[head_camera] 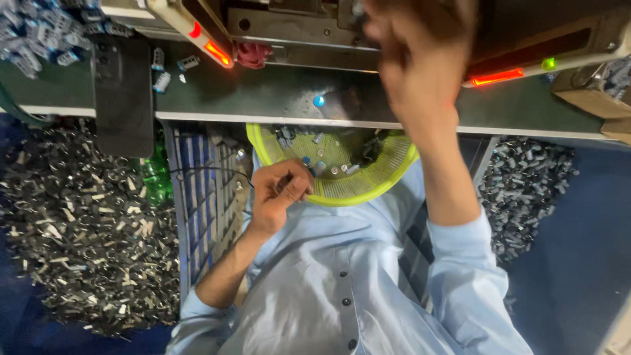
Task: The person repeatedly picks small cylindrical components from a yellow basket, inserts them into a machine slot, and returns them to the basket. The person handles the components one at a time throughout the clip.
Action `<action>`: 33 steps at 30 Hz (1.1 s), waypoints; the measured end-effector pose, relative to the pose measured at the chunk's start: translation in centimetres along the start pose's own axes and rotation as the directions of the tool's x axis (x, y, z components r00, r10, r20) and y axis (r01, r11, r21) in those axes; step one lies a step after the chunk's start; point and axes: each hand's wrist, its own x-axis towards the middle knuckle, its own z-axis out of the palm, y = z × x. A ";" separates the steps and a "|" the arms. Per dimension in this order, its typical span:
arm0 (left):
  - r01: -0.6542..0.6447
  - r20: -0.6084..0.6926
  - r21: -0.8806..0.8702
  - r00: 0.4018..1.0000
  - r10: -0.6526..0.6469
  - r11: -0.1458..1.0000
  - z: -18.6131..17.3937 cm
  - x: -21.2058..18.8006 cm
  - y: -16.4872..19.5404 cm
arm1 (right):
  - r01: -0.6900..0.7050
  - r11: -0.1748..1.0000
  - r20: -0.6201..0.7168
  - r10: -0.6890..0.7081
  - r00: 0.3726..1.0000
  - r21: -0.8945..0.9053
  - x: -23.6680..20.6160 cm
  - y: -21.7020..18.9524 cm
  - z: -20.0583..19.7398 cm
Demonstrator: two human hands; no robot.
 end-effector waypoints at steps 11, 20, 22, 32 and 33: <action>-0.232 -0.123 0.222 0.957 0.263 0.947 3.3 2.1 1.4 | -0.681 0.014 0.479 0.700 0.530 0.732 -18.5 -9.9 3.8; -0.604 0.252 0.622 0.758 0.602 0.498 3.1 4.0 2.9 | -0.434 -0.167 0.425 0.672 0.606 0.885 -18.5 -7.9 3.0; -0.624 0.330 0.690 0.723 0.607 0.367 3.1 4.4 3.1 | -0.432 -0.166 0.425 0.659 0.620 0.887 -18.5 -7.8 3.4; -0.297 0.242 -0.614 0.811 0.533 0.731 -3.7 0.6 10.4 | -0.311 -0.435 0.533 0.651 0.541 0.845 -14.5 -6.7 3.4; -0.153 0.316 -0.684 0.820 0.478 0.714 -4.4 1.0 10.1 | -0.360 -0.218 0.407 0.676 0.614 0.907 -13.8 -5.7 3.1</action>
